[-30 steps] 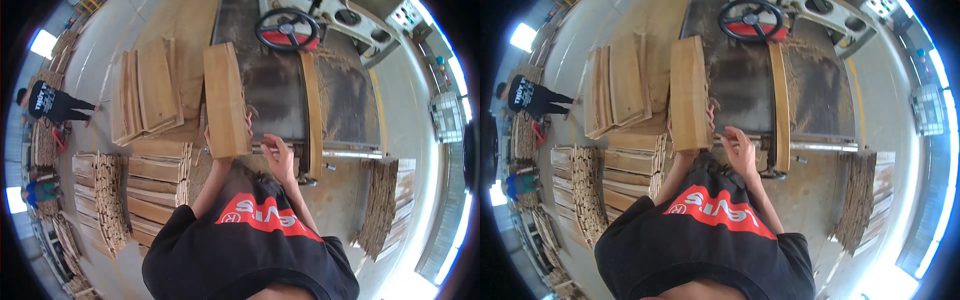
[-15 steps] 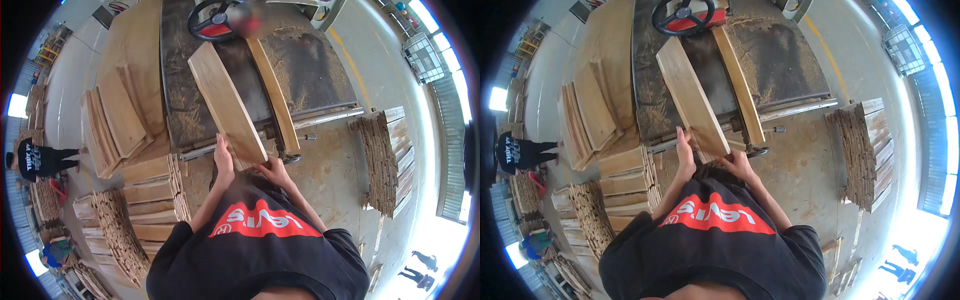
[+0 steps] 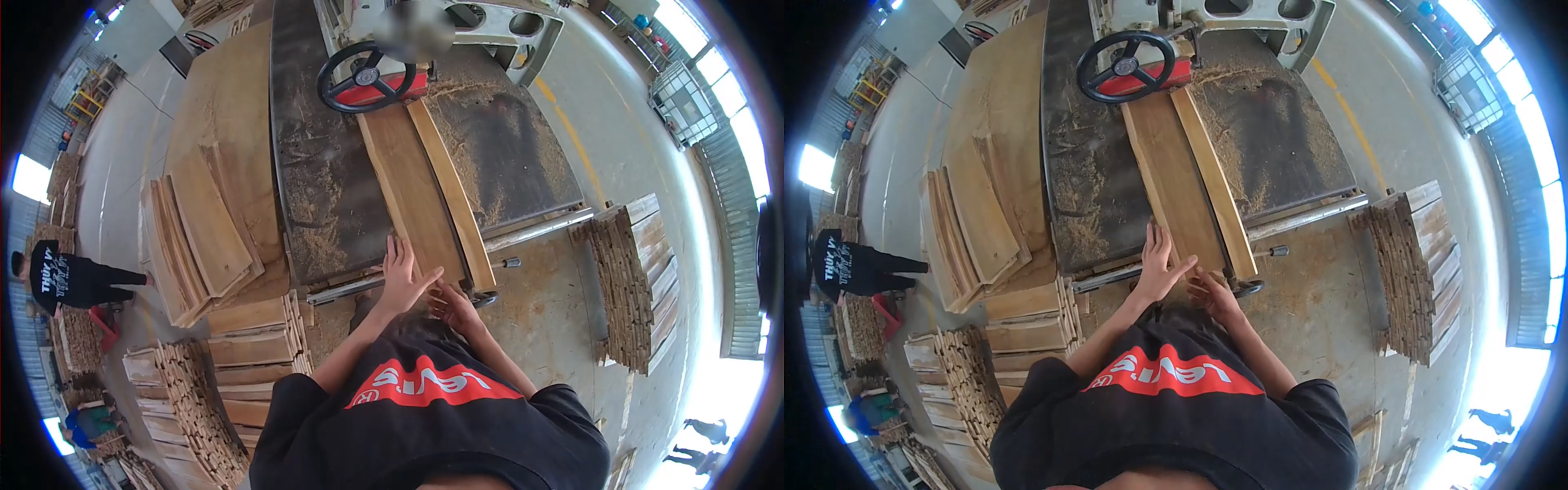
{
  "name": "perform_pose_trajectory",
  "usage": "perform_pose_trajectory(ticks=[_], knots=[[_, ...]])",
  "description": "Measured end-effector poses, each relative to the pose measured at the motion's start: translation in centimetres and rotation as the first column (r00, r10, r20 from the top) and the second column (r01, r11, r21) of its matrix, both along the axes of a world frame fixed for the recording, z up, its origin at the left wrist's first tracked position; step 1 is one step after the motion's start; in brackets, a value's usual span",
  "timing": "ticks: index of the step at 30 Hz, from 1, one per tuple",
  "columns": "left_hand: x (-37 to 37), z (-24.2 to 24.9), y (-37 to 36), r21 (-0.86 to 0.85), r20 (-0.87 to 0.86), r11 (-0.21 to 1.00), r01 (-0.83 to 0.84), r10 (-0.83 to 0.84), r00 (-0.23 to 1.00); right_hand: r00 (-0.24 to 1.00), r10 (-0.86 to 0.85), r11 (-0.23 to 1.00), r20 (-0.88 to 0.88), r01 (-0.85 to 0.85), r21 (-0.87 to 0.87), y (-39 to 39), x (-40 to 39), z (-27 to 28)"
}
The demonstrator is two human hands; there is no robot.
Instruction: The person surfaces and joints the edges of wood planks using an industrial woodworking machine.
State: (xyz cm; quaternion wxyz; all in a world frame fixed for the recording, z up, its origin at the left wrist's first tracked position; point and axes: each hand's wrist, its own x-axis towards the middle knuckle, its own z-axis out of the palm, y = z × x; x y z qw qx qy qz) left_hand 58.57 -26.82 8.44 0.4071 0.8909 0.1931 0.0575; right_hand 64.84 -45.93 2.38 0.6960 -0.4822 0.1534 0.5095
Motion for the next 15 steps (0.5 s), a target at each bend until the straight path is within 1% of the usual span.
perform_pose_trajectory(ticks=[2, 3, 5, 6, 8, 9, 12, 13, 14, 15], knots=[[1.3, 0.0, 0.4, 0.112, -0.002, 0.993, -0.023, 0.023, 1.000, 0.995, 0.074, 0.990, 0.074, -0.064, -0.125, 1.9, 0.4, 2.9], [1.9, -0.1, 0.6, 0.165, -0.001, 0.986, -0.037, 0.038, 0.999, 0.989, 0.083, 0.983, 0.119, -0.062, -0.170, 2.7, 0.8, 2.9], [3.1, -0.4, 1.8, 0.167, 0.002, 0.985, -0.036, 0.037, 0.999, 0.972, 0.114, 0.964, 0.207, -0.058, -0.260, 4.5, 1.6, 2.4], [3.6, -0.7, 2.7, 0.168, 0.003, 0.985, -0.040, 0.040, 0.999, 0.972, 0.080, 0.973, 0.219, -0.028, -0.230, 5.3, 2.2, 1.8], [4.7, -1.7, 4.9, 0.141, 0.105, 0.989, -0.050, 0.036, 0.994, 0.971, 0.025, 0.985, 0.239, 0.016, -0.169, 7.2, 3.6, 0.6], [5.0, -2.0, 6.2, 0.130, 0.154, 0.990, -0.062, 0.042, 0.987, 0.971, -0.004, 0.992, 0.238, 0.034, -0.120, 8.1, 4.3, 1.2], [4.8, -0.8, 11.4, -0.061, 0.206, 0.997, -0.051, 0.063, 0.976, 0.981, -0.089, 0.974, 0.172, 0.121, -0.189, 10.8, 5.9, 1.4], [4.5, -1.2, 12.9, -0.006, 0.321, 0.989, -0.147, 0.141, 0.937, 0.976, -0.105, 0.968, 0.190, 0.144, -0.206, 11.8, 6.5, 1.9], [3.8, -1.6, 14.8, 0.059, 0.340, 0.976, -0.210, 0.178, 0.923, 0.971, -0.117, 0.960, 0.207, 0.164, -0.225, 12.8, 6.9, 2.3], [2.8, -0.5, 16.8, 0.122, 0.355, 0.955, -0.270, 0.212, 0.911, 0.966, -0.124, 0.964, 0.229, 0.171, -0.201, 13.9, 7.8, 2.0]])
